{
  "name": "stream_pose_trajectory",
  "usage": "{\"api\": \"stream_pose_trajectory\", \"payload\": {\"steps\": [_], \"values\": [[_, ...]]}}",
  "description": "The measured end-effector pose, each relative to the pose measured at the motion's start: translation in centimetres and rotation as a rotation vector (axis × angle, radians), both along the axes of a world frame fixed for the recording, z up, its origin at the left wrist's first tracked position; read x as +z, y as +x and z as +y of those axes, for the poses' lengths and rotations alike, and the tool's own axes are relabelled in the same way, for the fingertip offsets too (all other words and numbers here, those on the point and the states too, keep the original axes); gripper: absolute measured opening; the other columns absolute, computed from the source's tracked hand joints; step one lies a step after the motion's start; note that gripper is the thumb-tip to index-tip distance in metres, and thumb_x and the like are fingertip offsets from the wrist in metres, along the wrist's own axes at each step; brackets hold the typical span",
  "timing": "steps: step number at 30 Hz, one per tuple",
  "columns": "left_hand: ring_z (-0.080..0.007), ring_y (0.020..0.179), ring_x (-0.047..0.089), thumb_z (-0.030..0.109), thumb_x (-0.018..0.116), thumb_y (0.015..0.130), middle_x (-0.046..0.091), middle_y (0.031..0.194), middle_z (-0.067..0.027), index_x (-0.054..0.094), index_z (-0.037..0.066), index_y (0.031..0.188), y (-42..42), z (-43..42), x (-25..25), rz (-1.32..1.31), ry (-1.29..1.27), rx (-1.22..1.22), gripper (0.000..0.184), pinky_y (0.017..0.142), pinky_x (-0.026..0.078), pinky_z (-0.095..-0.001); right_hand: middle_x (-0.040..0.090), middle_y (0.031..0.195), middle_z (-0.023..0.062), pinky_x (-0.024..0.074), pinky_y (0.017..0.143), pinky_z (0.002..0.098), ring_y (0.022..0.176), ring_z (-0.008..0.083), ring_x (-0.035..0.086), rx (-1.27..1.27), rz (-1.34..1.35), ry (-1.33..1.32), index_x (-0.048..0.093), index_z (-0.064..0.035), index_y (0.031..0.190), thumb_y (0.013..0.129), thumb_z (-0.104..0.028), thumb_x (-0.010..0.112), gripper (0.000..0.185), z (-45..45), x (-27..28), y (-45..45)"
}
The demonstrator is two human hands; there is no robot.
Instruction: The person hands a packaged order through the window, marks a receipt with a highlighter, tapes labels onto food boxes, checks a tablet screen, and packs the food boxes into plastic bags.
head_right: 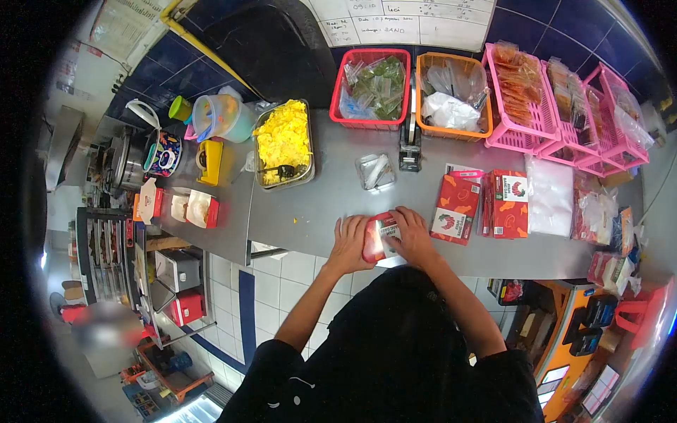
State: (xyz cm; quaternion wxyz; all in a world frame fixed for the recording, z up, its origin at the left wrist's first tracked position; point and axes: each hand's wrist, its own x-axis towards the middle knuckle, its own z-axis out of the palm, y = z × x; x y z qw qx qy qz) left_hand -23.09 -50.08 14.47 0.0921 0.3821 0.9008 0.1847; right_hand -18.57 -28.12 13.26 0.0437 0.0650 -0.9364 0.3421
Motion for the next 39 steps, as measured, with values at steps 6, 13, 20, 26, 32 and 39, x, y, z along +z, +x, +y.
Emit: {"api": "stream_pose_trajectory", "payload": {"steps": [6, 13, 20, 26, 32, 39], "values": [[-0.0348, 0.133, 0.037, 0.041, 0.090, 0.050, 0.044, 0.135, -0.0146, 0.039, 0.004, 0.144, 1.0, -0.2, -1.3, -0.037, 0.087, 0.181, 0.113, 0.118, 0.016, -0.0628, 0.058, 0.116, 0.0139, 0.0415, 0.099, 0.0490, 0.114, 0.0365, 0.052, -0.183, 0.065, -0.034, 0.064, -0.0066, 0.111, 0.091, -0.025, 0.069, 0.028, -1.7, -2.8, -1.1], [-0.0294, 0.126, 0.041, 0.042, 0.090, 0.052, 0.046, 0.129, -0.0118, 0.041, 0.009, 0.142, 1.7, -0.3, -1.2, 0.072, 0.089, 0.186, 0.108, 0.108, 0.024, -0.0551, 0.058, 0.107, 0.0136, 0.0421, 0.093, 0.0469, 0.104, 0.0348, 0.053, -0.233, 0.263, 0.036, 0.065, -0.0071, 0.101, 0.087, -0.016, 0.072, 0.018, -1.9, -3.4, -1.2], [-0.0289, 0.125, 0.041, 0.042, 0.089, 0.051, 0.046, 0.131, -0.0110, 0.041, 0.009, 0.142, 1.1, -0.3, -1.0, 0.042, 0.113, 0.170, 0.108, 0.104, 0.024, -0.0532, 0.057, 0.106, 0.0116, 0.0398, 0.091, 0.0470, 0.104, 0.0342, 0.052, -0.259, 0.265, 0.051, 0.064, -0.0083, 0.099, 0.087, -0.021, 0.073, 0.019, -1.9, -3.4, -1.2], [-0.0342, 0.126, 0.038, 0.044, 0.091, 0.048, 0.044, 0.131, -0.0136, 0.042, 0.008, 0.141, 0.8, -0.3, -1.3, 0.047, 0.115, 0.184, 0.111, 0.104, 0.022, -0.0536, 0.057, 0.105, 0.0126, 0.0392, 0.090, 0.0487, 0.102, 0.0354, 0.051, -0.250, 0.286, 0.060, 0.062, -0.0074, 0.099, 0.088, -0.019, 0.072, 0.019, -1.9, -2.8, -1.8], [-0.0389, 0.118, 0.046, 0.047, 0.092, 0.049, 0.050, 0.123, -0.0183, 0.049, 0.007, 0.133, -0.6, 0.0, -0.9, -0.087, 0.166, 0.127, 0.102, 0.098, 0.032, -0.0540, 0.053, 0.105, 0.0206, 0.0404, 0.088, 0.0492, 0.099, 0.0387, 0.050, -0.146, 0.169, 0.020, 0.054, -0.0028, 0.105, 0.100, -0.028, 0.050, 0.026, -0.2, -7.4, -2.7], [-0.0384, 0.139, 0.035, 0.048, 0.093, 0.042, 0.040, 0.147, -0.0182, 0.022, 0.001, 0.155, 0.4, -0.9, -2.4, -0.070, -0.060, 0.154, 0.141, 0.113, 0.019, -0.0629, 0.054, 0.101, 0.0187, 0.0468, 0.087, 0.0402, 0.094, 0.0307, 0.058, -0.223, -0.186, -0.476, 0.051, 0.0035, 0.106, 0.104, -0.012, 0.046, 0.017, -1.1, -7.0, -3.2]]}}
